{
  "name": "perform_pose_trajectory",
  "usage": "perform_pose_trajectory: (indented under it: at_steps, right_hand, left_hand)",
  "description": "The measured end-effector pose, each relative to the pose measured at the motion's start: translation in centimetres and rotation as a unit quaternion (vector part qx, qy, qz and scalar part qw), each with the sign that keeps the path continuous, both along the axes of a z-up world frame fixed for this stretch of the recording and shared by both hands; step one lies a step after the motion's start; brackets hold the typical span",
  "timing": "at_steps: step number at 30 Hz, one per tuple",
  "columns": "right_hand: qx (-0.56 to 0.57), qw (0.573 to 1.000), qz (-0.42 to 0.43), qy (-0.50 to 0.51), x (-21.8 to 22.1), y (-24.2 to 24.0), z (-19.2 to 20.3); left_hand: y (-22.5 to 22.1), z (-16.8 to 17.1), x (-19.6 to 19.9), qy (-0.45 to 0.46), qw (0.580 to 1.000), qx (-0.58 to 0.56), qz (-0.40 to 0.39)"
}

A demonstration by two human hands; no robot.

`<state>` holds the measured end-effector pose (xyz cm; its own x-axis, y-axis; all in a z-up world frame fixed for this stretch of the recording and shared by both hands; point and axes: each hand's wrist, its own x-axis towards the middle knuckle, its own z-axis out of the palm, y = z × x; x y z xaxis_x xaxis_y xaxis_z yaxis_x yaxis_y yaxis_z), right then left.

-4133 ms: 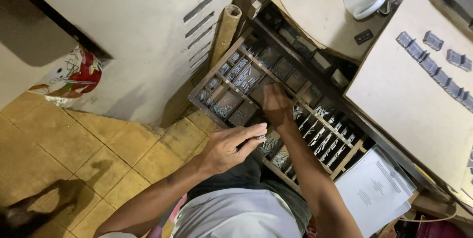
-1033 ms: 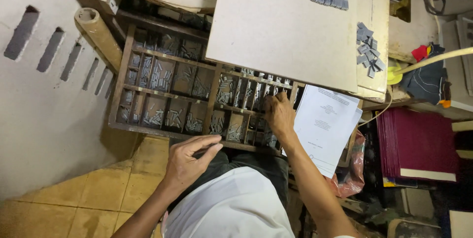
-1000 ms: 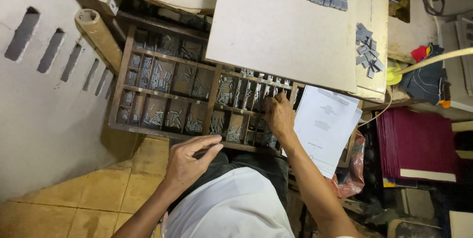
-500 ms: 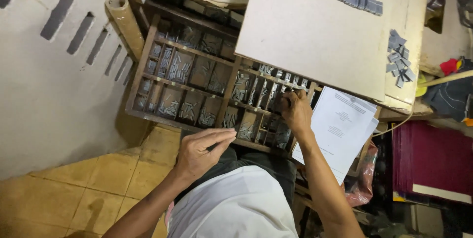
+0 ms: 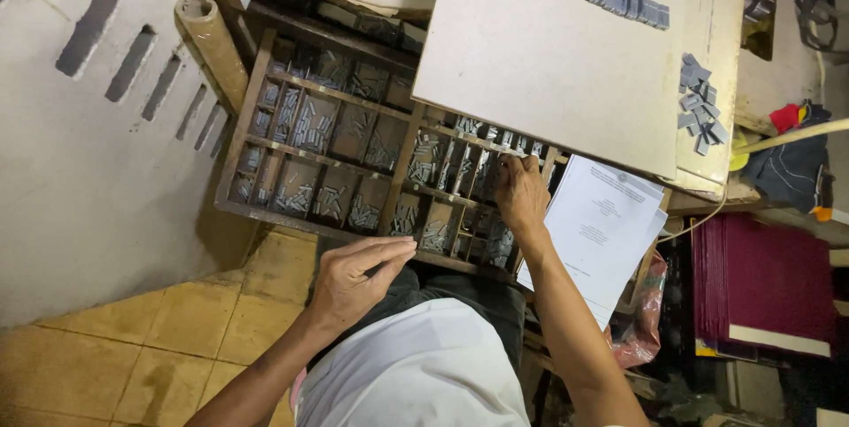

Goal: Arranging individual metal type characters into a typesetting tray for letterpress printing.

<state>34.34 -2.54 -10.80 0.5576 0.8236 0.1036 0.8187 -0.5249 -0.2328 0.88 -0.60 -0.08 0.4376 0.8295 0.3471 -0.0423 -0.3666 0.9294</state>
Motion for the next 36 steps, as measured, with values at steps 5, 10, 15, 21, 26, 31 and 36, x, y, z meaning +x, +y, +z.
perform_pose_trajectory:
  at_steps: [5,10,15,21,26,31,36]
  right_hand:
    - [-0.007,1.0,0.015,-0.007,0.9,-1.4,-2.1]
    - [0.028,0.999,0.007,0.03,-0.8,-1.9,-0.4]
    - [0.045,0.999,0.003,0.009,-1.8,-1.1,1.6]
    - [-0.009,1.0,-0.004,-0.01,-0.7,-0.9,-0.7]
    - [0.023,0.999,-0.01,0.033,0.2,-0.5,-0.6]
    - [0.132,0.987,0.043,0.077,0.4,-1.9,-0.9]
    - [0.312,0.806,0.038,0.502,-5.8,-5.0,5.7]
  left_hand:
    - [0.2,-0.4,0.0,-0.005,1.0,-0.013,-0.004]
    - [0.1,-0.8,0.1,-0.005,1.0,-0.007,-0.002]
    - [-0.1,-0.9,0.5,-0.012,1.0,0.0,0.0]
    - [0.1,-0.2,0.2,-0.006,1.0,-0.015,0.007]
    - [0.1,-0.4,-0.1,-0.015,0.999,-0.031,0.015]
    - [0.2,-0.7,-0.1,-0.022,0.999,-0.026,0.025]
    - [0.2,-0.3,0.0,-0.043,0.999,0.006,0.018]
